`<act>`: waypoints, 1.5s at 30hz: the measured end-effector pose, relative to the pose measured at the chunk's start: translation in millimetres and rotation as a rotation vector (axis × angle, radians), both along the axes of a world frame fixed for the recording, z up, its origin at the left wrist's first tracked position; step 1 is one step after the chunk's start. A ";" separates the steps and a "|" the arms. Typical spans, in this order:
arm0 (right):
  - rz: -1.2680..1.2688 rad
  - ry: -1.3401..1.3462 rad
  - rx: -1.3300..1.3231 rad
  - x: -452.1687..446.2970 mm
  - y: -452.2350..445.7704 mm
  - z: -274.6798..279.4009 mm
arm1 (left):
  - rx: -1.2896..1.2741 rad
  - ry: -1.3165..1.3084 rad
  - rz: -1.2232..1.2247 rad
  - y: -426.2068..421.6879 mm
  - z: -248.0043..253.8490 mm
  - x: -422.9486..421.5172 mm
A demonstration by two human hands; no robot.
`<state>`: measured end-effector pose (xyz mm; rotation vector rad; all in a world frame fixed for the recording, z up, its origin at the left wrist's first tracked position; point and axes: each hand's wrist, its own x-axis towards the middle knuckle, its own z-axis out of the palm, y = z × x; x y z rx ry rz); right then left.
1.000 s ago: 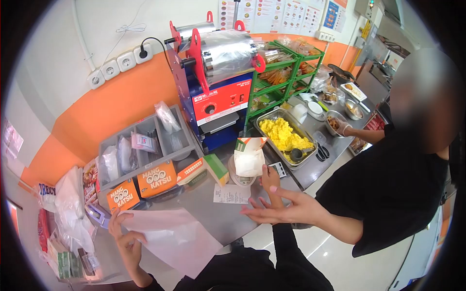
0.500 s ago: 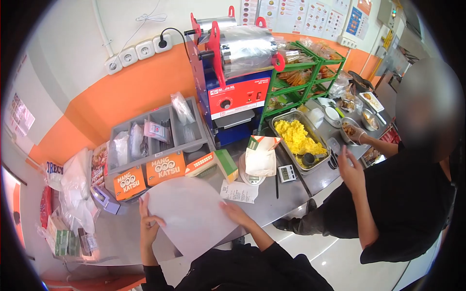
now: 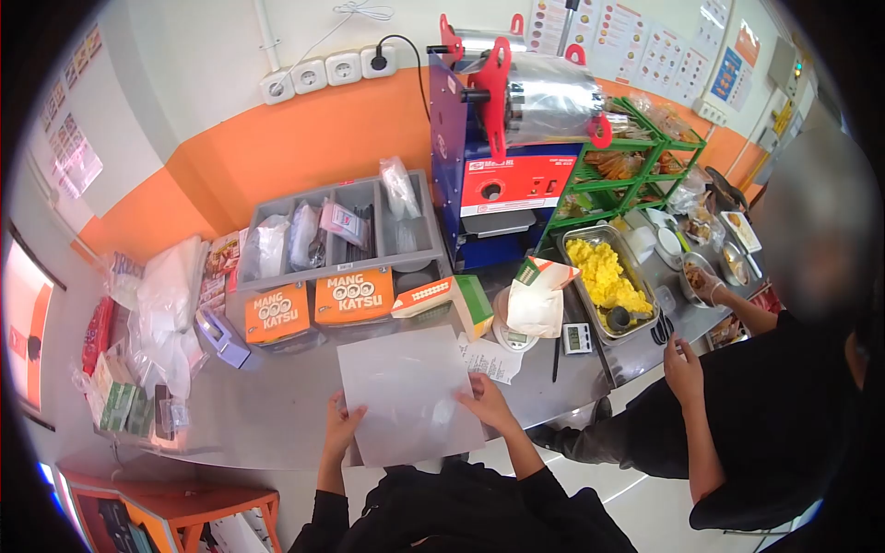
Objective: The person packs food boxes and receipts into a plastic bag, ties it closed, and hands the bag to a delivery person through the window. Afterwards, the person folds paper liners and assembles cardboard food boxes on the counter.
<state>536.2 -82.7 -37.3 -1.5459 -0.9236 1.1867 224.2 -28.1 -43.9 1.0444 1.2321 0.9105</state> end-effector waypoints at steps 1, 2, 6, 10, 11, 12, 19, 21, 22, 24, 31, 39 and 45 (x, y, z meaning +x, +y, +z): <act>-0.027 0.018 0.002 0.1 3.7 12.0 | 0.007 -0.021 0.021 -1.8 4.5 1.8; -0.053 0.035 0.002 0.9 5.7 19.1 | 0.013 -0.043 0.041 -2.5 13.7 4.8; 0.128 -0.152 0.042 10.5 8.0 14.3 | 0.104 0.017 0.037 -6.4 26.7 0.5; 0.142 0.094 0.197 10.5 3.7 55.4 | 0.208 0.242 0.010 -9.8 68.5 -10.3; 0.132 0.136 0.235 10.1 1.7 65.4 | 0.236 0.203 -0.008 -8.9 74.8 -13.8; 0.122 0.143 0.207 10.3 -0.3 77.4 | 0.266 0.162 -0.027 -7.9 86.4 -14.4; 0.259 -0.057 0.154 22.1 -5.3 142.4 | 0.530 0.398 -0.102 -11.3 174.6 -6.6; 0.327 -0.218 0.215 27.7 -0.9 150.5 | 0.770 0.637 -0.077 -9.8 193.9 -5.7; 0.362 -0.292 0.257 33.2 2.2 152.3 | 0.841 0.672 -0.082 -7.9 203.3 -4.6; 0.424 -0.454 0.308 41.8 8.6 162.9 | 0.988 0.740 -0.090 -0.4 219.3 -1.6; 0.620 -0.567 0.518 -32.0 41.6 220.7 | 0.597 0.525 -0.541 32.0 266.1 17.6; 0.571 -0.299 0.630 -55.5 55.7 211.8 | 0.456 0.371 -0.724 78.3 284.7 17.3; 0.648 -0.296 0.410 -37.3 58.9 192.5 | 0.495 0.491 -0.710 94.5 302.5 4.9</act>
